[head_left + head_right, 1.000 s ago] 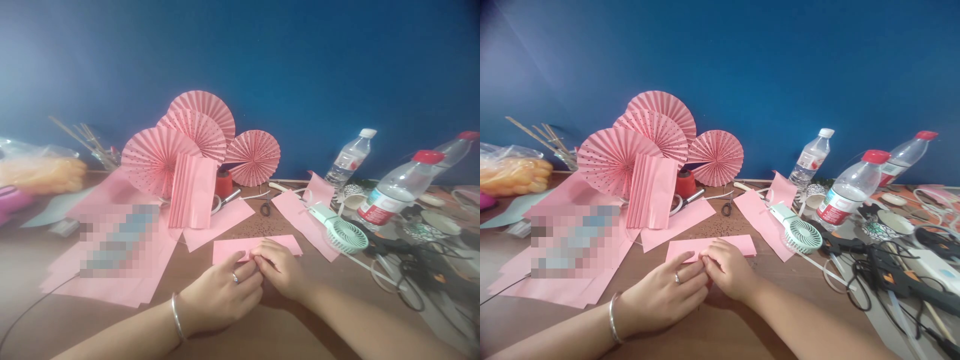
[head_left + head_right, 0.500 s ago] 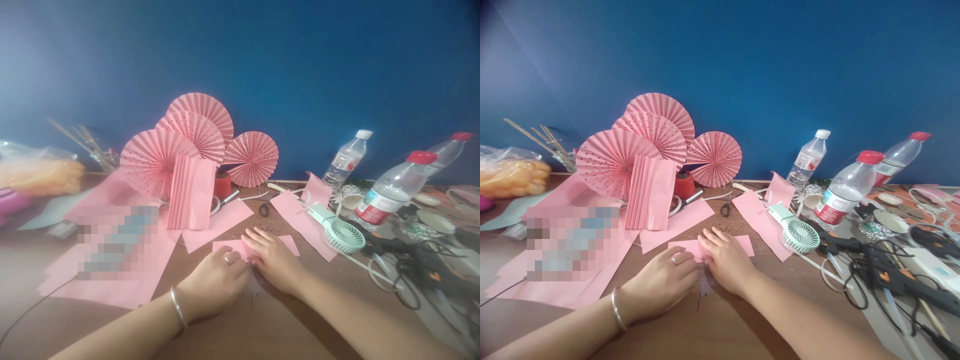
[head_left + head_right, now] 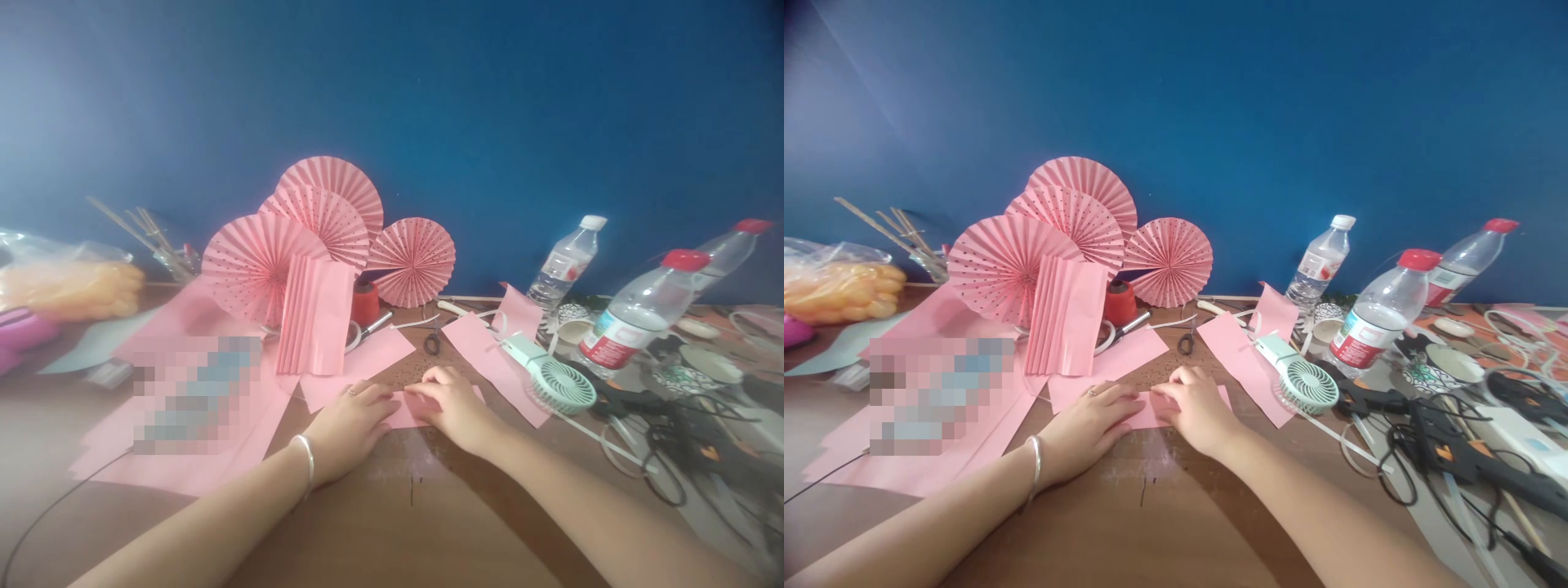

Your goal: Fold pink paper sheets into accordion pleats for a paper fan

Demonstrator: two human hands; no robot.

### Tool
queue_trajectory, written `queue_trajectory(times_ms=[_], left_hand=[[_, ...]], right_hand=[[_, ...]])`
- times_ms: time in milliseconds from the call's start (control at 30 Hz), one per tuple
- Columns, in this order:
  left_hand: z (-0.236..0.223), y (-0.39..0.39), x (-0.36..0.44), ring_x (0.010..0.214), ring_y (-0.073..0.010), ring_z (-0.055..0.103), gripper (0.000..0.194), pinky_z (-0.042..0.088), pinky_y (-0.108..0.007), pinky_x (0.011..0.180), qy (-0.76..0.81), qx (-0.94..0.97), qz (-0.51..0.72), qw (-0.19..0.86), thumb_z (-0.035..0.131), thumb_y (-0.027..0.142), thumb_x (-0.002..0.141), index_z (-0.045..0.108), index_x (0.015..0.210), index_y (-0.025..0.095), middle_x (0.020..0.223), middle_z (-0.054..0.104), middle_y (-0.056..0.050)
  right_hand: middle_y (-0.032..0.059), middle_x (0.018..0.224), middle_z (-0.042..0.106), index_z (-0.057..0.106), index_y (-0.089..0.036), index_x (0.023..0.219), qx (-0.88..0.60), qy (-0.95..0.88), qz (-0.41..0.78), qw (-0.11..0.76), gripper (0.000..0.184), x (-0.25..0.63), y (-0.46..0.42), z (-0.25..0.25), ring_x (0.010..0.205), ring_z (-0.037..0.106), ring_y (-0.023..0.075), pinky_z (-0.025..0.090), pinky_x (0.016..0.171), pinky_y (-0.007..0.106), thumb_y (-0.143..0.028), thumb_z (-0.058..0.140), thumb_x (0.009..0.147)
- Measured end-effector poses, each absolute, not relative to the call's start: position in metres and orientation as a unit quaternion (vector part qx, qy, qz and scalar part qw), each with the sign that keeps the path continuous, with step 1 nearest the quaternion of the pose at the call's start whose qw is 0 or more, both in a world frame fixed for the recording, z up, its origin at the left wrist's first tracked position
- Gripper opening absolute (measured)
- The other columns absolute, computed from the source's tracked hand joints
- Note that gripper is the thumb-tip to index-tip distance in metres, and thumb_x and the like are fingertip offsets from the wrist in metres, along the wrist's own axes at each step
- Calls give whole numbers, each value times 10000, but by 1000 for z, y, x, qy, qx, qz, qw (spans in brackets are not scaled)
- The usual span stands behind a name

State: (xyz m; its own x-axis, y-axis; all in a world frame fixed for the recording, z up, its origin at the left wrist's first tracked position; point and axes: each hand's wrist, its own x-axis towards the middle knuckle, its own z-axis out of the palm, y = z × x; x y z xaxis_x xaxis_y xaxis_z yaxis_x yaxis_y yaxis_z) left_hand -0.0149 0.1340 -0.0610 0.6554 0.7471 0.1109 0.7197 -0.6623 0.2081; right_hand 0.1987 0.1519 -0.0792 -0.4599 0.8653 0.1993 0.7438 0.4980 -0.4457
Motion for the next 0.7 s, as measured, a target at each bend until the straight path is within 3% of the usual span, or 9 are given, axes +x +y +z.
queue_trajectory(times_ms=[133, 300, 500, 700], left_hand=[[-61, 133, -13, 987, -217, 495, 272, 404, -380, 868, 409, 906, 79, 75, 400, 231, 852, 548, 1080, 225, 1056, 559, -57], [-67, 131, -9, 1216, -204, 364, 353, 326, -349, 996, 381, 918, 60, 94, 316, 146, 857, 465, 1177, 161, 1244, 474, -90], [-75, 125, -12, 1291, -217, 234, 519, 258, -426, 1032, 429, 896, 27, 114, 328, 88, 812, 300, 1322, 179, 1391, 314, -85], [-82, 122, -25, 1281, -219, 251, 532, 268, -427, 1032, 425, 900, 47, 90, 338, 71, 801, 323, 1318, 191, 1386, 317, -83]], right_hand=[[31, 870, 555, 653, -313, 987, -474, -849, 122, 197, 219, 206, 156, -77, 843, 484, 188, 397, 747, 320, -292, 565, 787], [67, 937, 523, 545, -238, 1169, -439, -871, 67, 210, 329, 190, 143, -77, 877, 453, 191, 374, 740, 304, -281, 460, 853], [51, 829, 515, 603, -361, 1064, -494, -858, 6, 139, 396, 193, 145, -70, 826, 421, 217, 306, 694, 335, -578, 492, 751], [58, 798, 519, 631, -385, 1014, -540, -835, 19, 107, 428, 226, 149, -66, 804, 433, 228, 280, 668, 337, -642, 494, 701]])
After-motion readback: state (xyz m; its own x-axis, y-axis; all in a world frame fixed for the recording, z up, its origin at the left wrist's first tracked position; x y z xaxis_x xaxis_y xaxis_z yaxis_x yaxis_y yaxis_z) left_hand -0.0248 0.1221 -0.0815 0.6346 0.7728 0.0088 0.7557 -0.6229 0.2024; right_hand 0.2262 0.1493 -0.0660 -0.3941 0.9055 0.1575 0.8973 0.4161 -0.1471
